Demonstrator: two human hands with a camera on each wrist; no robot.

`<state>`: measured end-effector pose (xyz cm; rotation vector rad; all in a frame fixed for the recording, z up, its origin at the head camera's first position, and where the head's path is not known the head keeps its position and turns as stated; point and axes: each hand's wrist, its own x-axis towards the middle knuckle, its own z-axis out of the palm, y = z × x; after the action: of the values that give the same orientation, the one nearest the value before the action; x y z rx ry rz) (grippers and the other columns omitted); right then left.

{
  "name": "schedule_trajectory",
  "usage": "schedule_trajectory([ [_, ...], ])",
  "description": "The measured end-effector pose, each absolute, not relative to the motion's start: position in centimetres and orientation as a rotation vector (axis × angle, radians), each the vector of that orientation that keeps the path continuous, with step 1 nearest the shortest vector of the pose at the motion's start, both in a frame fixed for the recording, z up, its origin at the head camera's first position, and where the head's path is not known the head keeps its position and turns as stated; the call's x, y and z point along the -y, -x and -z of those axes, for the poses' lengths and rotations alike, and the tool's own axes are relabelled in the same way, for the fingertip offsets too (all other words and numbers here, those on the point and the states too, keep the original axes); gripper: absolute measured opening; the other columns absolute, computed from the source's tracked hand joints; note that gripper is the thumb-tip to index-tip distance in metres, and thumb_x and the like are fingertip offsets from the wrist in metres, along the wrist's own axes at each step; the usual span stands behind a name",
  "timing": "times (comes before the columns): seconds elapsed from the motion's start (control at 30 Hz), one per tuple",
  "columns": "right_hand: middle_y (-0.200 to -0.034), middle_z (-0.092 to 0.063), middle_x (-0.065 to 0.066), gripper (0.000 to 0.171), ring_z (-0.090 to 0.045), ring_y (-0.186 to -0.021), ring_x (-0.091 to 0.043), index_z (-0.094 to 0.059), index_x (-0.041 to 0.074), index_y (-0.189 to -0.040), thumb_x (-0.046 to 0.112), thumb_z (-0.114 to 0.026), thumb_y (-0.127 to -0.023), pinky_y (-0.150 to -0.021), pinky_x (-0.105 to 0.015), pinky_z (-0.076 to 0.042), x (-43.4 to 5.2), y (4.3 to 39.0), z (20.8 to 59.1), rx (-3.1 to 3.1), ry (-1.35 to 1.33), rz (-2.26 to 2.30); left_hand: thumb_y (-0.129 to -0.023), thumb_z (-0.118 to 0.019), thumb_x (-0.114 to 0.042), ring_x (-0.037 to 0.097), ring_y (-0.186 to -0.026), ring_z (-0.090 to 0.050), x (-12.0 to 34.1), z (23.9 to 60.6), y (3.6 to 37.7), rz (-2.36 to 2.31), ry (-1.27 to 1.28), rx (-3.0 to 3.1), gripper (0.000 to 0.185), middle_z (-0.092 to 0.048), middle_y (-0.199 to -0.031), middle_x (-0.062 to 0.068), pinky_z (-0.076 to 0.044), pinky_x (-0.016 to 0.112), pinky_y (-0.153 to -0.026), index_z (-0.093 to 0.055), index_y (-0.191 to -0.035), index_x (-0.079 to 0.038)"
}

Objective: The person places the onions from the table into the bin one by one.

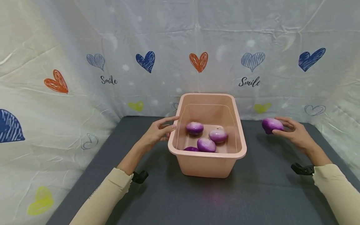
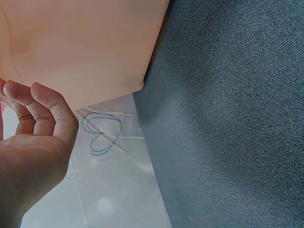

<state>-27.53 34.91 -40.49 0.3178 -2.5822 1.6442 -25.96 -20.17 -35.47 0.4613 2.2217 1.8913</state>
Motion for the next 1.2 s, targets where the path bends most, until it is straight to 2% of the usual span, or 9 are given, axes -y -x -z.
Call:
schedule_trajectory([
  [0.13,-0.127,-0.054,0.011,0.059,-0.055,-0.115,-0.003,-0.047,0.014,-0.151,0.018,-0.072,-0.098,-0.083,-0.016,-0.047,-34.8,27.0,39.7,2.547,-0.335,-1.692,-0.099,-0.07,-0.03,0.016,-0.072,-0.054,20.1,35.4,26.0,-1.894,-0.463,-2.22,0.049,-0.058,-0.082,0.01,-0.05,0.034,-0.068,-0.059,-0.147,-0.022],
  [0.2,-0.127,-0.054,0.012,0.057,-0.055,-0.111,0.002,-0.048,0.014,-0.151,0.015,-0.071,-0.099,-0.083,-0.016,-0.046,-34.8,26.7,39.3,2.534,-0.35,-1.71,-0.099,-0.07,-0.03,0.016,-0.072,-0.054,20.2,35.4,26.0,-1.891,-0.464,-2.222,0.049,-0.058,-0.083,0.011,-0.051,0.034,-0.068,-0.059,-0.147,-0.022],
  [0.47,-0.13,-0.055,0.006,0.055,-0.057,-0.113,-0.004,-0.048,0.012,-0.15,0.009,-0.069,-0.099,-0.085,-0.018,-0.048,-34.1,25.5,37.5,2.498,-0.388,-1.752,-0.099,-0.07,-0.03,0.016,-0.073,-0.056,20.2,35.3,26.0,-1.888,-0.455,-2.213,0.05,-0.06,-0.086,0.011,-0.052,0.034,-0.071,-0.059,-0.147,-0.022],
  [0.7,-0.132,-0.056,0.0,0.053,-0.06,-0.114,-0.008,-0.048,0.008,-0.149,-0.001,-0.065,-0.099,-0.086,-0.02,-0.05,-33.8,24.7,36.4,2.429,-0.468,-1.853,-0.1,-0.069,-0.03,0.016,-0.073,-0.054,20.2,35.4,26.3,-1.879,-0.468,-2.216,0.05,-0.059,-0.085,0.01,-0.049,0.031,-0.067,-0.057,-0.148,-0.02],
  [0.8,-0.133,-0.056,-0.002,0.053,-0.061,-0.114,-0.009,-0.049,0.006,-0.148,-0.004,-0.064,-0.098,-0.087,-0.021,-0.051,-33.6,24.5,36.1,2.403,-0.506,-1.884,-0.1,-0.069,-0.03,0.018,-0.076,-0.055,20.2,35.4,26.2,-1.886,-0.47,-2.204,0.05,-0.06,-0.087,0.011,-0.051,0.033,-0.071,-0.057,-0.148,-0.02],
  [1.2,-0.138,-0.051,-0.011,0.052,-0.06,-0.115,-0.018,-0.049,0.003,-0.147,-0.009,-0.063,-0.097,-0.087,-0.024,-0.052,-31.7,24.6,34.2,2.321,-0.647,-1.948,-0.101,-0.068,-0.03,0.018,-0.076,-0.054,20.3,35.4,26.0,-1.889,-0.476,-2.195,0.051,-0.059,-0.088,0.01,-0.051,0.037,-0.074,-0.055,-0.15,-0.02],
])
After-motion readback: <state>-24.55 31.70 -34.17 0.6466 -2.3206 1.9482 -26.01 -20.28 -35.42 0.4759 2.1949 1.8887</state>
